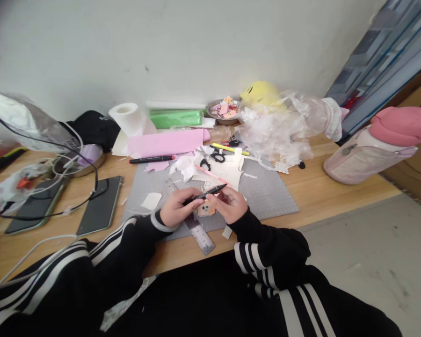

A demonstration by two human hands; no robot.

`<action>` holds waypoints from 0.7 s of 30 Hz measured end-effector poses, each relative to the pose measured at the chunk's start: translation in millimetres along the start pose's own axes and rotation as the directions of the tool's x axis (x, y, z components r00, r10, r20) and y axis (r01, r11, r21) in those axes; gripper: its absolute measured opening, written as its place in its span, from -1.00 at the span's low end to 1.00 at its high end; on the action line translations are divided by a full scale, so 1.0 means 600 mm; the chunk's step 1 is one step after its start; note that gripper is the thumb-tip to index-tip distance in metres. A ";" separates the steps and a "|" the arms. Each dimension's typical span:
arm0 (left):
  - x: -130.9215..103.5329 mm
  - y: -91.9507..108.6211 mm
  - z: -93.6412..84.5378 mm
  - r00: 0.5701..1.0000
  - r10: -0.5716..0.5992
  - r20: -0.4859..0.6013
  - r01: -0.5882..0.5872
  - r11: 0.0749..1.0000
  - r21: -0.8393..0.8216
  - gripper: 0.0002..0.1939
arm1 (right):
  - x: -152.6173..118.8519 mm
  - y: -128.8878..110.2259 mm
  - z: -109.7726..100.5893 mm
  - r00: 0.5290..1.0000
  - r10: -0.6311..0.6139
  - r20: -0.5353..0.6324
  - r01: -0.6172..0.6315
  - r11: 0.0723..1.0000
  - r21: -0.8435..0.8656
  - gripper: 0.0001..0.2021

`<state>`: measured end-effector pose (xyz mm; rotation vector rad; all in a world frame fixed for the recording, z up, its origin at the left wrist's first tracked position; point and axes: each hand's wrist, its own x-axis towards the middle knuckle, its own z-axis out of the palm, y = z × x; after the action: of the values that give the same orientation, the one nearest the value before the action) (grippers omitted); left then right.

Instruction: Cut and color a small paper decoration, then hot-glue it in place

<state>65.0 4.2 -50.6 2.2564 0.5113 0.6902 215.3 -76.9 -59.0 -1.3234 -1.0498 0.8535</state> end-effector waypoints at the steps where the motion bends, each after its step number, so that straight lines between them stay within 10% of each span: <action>1: 0.000 0.000 0.000 1.000 0.002 -0.010 -0.002 1.000 -0.005 -0.68 | 0.000 0.003 0.000 1.000 -0.013 0.004 0.013 1.000 -0.005 -0.74; 16: 0.005 -0.002 0.002 0.997 0.077 -0.012 -0.077 0.997 0.027 -0.64 | 0.002 0.010 0.000 0.992 0.008 0.128 0.006 0.993 -0.115 -0.69; 21: 0.008 -0.004 -0.002 0.999 0.000 0.035 -0.006 0.988 0.152 -0.65 | 0.018 0.022 -0.018 1.000 -0.010 0.009 0.011 0.990 -0.141 -0.60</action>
<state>67.5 9.0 -50.1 2.4074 0.5606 0.6315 229.9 -69.2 -70.4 -1.4320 -1.1399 0.7894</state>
